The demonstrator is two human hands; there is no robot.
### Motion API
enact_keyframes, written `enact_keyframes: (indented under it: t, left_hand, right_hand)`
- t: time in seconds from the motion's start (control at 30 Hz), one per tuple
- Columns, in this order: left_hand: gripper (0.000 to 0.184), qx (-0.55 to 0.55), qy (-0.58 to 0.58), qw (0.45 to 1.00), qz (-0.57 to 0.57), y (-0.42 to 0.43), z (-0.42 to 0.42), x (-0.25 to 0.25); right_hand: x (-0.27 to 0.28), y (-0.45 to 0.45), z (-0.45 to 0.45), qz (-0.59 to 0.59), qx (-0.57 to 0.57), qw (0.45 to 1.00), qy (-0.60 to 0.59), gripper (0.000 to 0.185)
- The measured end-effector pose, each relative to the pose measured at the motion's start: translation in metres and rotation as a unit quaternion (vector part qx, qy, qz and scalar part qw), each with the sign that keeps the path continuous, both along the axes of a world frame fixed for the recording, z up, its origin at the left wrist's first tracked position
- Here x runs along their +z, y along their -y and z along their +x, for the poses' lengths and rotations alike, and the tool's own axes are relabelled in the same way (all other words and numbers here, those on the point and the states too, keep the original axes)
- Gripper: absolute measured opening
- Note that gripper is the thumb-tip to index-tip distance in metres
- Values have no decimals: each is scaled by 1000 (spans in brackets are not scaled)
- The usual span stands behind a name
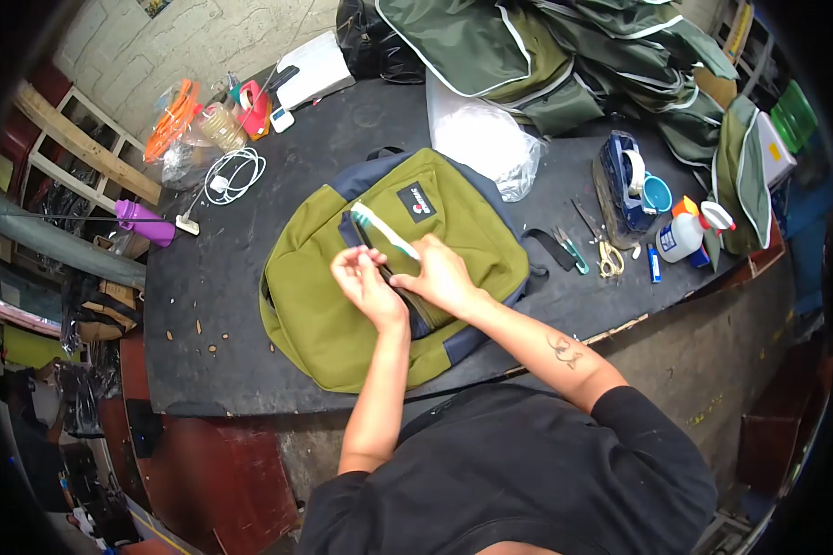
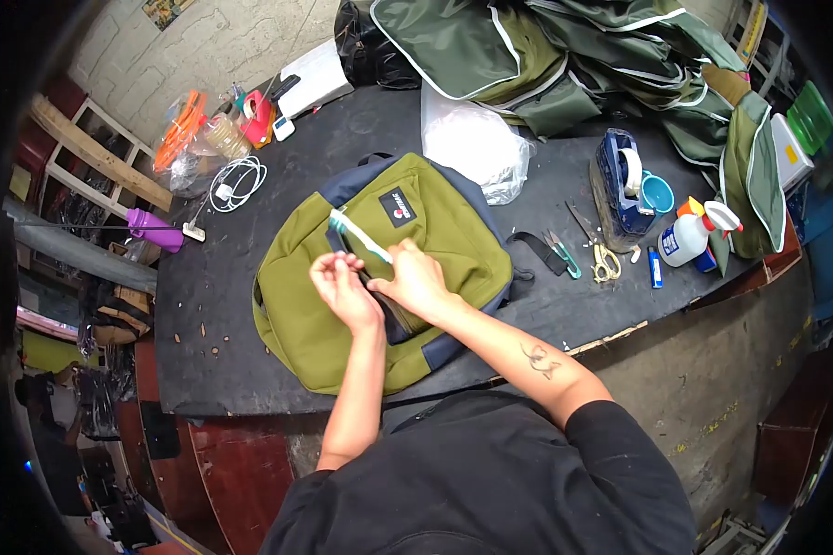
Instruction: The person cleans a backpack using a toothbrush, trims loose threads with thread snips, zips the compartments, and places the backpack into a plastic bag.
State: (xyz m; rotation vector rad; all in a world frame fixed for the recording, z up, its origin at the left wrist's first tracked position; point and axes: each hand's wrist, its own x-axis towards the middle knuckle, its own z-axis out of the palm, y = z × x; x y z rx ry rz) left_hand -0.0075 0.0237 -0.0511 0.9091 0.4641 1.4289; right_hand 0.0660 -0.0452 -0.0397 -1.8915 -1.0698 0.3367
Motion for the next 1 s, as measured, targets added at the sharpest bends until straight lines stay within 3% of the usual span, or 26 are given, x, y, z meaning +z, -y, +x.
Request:
enact_keyframes:
  t: [0.03,0.07,0.13,0.17,0.23,0.27,0.3,0.37,0.4,0.47,0.53,0.57,0.6,0.67,0.7,0.77,0.8,0.83,0.93,1.0]
  left_hand:
    - [8,1,0,1000,2,3,-4,-9]
    - [9,-50,3,998,-24,4,-7,-22]
    - [10,-105,8,993,-47,0,-11,-43]
    - [11,-136,-89,986,-29,-6,-16,-54]
    - [15,-194,-281,940,9,-21,-24,-65]
    - [15,-198,-282,939,12,-31,-27,-65]
    - [20,-250,-359,899,-4,-41,-30,-63]
    - [29,-342,-501,794,-36,-54,-30,-61]
    - [29,-344,-500,794,-33,-51,-26,-52]
    - [32,-388,-415,823,-24,-43,-33,-38]
    - [35,-429,-330,841,-15,-25,-43,-24]
    - [37,-449,-286,846,-11,-29,-29,-15]
    - [39,-470,-243,849,-9,-22,-29,-8]
    - [42,-508,-150,848,-7,-12,-16,8]
    - [44,-524,-102,846,-7,-9,-18,15]
    - [48,-554,-8,833,-3,-2,-34,28]
    - [48,-557,-7,831,0,1,-30,34]
    - [48,-553,-13,833,13,5,-27,39]
    - [49,-541,-39,839,46,14,-20,50]
    - [49,-534,-54,841,68,20,-16,55]
  right_hand:
    - [-6,-6,0,-72,15,995,62,15]
    - [-15,-10,5,-70,14,996,62,15]
    - [-35,-16,22,65,50,971,-225,12]
    - [-38,-17,27,131,67,921,-361,11]
    - [-15,-6,19,137,79,918,-364,12]
    - [4,4,9,142,91,915,-367,13]
    - [18,13,-1,146,104,911,-370,14]
    - [28,31,-28,108,142,948,-265,9]
    - [43,38,-27,109,140,948,-262,9]
    - [75,56,-21,-29,299,925,-232,12]
    - [92,69,-7,136,204,960,-137,18]
    - [101,71,8,202,83,970,-104,20]
    - [109,70,27,263,-41,961,-71,22]
    - [97,62,78,298,-185,935,48,27]
    - [83,57,86,296,-187,935,50,27]
    - [55,46,100,210,-102,965,-119,28]
    - [45,42,105,165,-56,964,-202,29]
    - [38,38,105,167,-57,964,-199,29]
    - [26,25,86,187,-136,973,-7,34]
    - [33,29,86,182,-147,972,6,34]
